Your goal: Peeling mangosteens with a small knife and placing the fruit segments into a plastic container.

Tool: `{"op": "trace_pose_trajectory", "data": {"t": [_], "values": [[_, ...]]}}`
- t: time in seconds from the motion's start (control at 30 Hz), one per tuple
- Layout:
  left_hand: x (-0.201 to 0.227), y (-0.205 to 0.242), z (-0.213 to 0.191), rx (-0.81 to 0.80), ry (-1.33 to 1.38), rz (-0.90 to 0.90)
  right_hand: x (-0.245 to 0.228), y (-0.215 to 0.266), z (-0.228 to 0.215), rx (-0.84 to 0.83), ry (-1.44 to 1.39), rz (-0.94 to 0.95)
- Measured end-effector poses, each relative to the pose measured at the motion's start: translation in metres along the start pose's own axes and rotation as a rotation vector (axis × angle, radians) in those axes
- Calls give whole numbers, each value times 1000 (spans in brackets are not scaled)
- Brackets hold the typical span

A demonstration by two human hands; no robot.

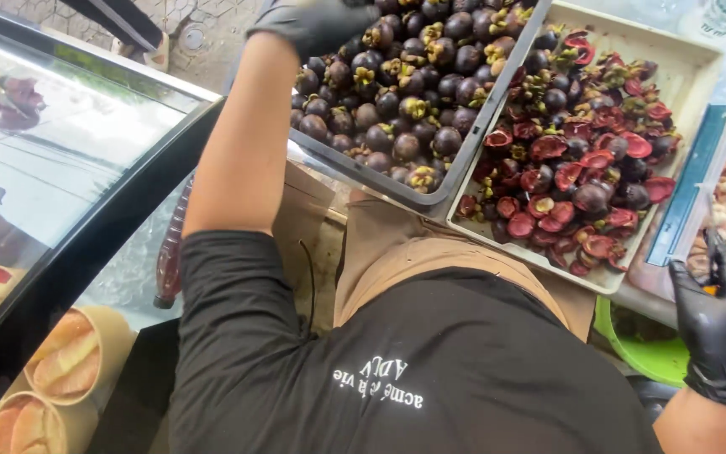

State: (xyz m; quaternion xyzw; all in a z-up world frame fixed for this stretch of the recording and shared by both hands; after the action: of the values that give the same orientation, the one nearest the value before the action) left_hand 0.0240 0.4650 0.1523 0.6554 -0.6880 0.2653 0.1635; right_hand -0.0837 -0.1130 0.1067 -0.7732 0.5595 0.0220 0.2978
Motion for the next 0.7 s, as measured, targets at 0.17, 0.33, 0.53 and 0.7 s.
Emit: {"op": "trace_pose_trajectory", "data": {"t": [0.17,0.33,0.53,0.7], "values": [[-9,-4,63,-302,-313,-169,17,17,0,57,-106,19],[46,22,116,-567,-304,158,38,43,6,6,-172,262],[22,50,186,-791,-399,364,18,37,1,-50,-66,285],[34,8,183,-632,-419,342,33,47,9,-104,72,243]]}}
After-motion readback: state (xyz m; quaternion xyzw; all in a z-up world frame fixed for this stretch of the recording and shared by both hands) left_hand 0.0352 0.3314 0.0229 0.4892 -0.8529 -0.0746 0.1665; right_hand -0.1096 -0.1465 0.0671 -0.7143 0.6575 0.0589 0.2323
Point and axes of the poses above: each hand's wrist, its own y-axis away from the middle knuckle, its own z-axis out of the palm, x = y × z, the point moved 6 cm from there along -y, towards the middle knuckle, and after that the axes turned 11 degrees about x, right-handed, at the moved point
